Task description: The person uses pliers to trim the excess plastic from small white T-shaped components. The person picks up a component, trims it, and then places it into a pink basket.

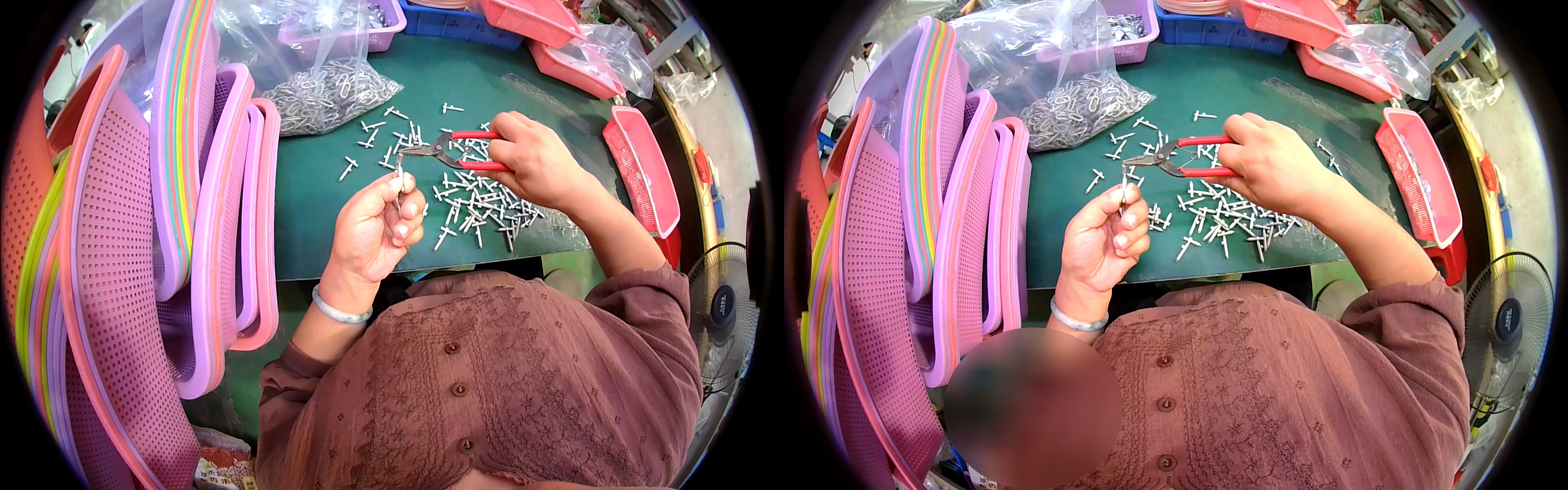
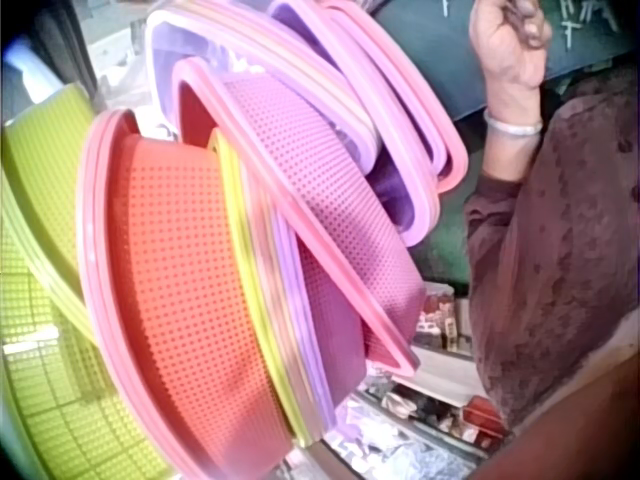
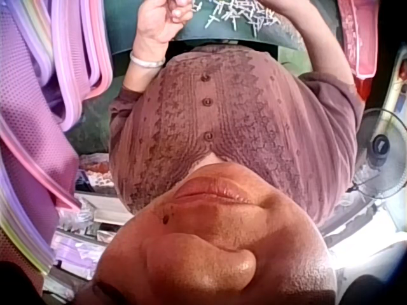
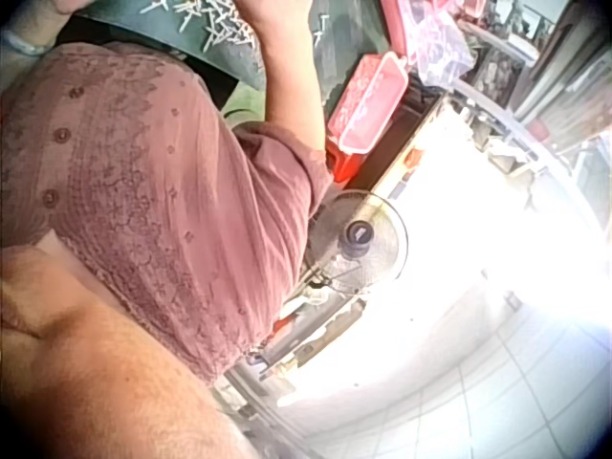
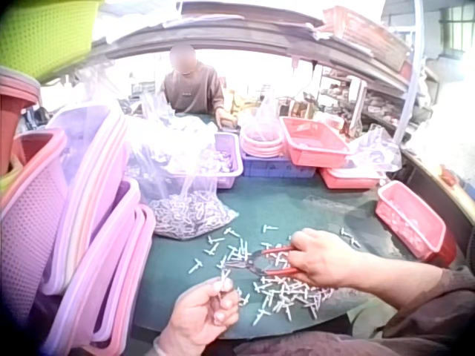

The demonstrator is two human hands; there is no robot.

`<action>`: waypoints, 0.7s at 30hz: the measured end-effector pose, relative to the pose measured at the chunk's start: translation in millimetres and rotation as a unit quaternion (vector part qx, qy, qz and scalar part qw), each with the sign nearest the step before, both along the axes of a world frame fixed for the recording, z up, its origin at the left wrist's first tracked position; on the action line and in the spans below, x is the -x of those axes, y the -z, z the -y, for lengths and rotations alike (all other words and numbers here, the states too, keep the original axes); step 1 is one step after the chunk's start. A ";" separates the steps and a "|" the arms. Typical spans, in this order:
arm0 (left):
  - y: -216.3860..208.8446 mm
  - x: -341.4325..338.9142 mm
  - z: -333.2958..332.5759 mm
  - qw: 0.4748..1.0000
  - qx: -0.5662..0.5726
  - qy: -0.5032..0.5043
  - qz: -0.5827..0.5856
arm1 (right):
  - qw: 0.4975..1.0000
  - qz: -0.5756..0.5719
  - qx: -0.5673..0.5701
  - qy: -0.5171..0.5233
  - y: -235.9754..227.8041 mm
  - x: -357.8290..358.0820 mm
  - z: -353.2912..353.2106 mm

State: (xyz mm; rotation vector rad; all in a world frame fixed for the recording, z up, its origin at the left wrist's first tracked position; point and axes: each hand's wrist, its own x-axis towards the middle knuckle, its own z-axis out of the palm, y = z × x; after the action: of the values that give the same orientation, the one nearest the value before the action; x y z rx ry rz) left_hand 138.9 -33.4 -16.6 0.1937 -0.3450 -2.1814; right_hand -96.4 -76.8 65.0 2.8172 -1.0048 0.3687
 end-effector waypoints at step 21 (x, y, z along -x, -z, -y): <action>-2.5 5.6 2.4 0.997 -0.056 -0.023 -0.037 | 0.994 -0.050 0.092 0.024 9.9 -11.6 14.3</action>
State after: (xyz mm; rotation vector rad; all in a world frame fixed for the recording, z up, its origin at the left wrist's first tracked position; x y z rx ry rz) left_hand 133.4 -35.8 -14.0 0.1812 -0.1754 -2.1585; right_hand -84.8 -91.0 55.1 2.6145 -0.9619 0.2943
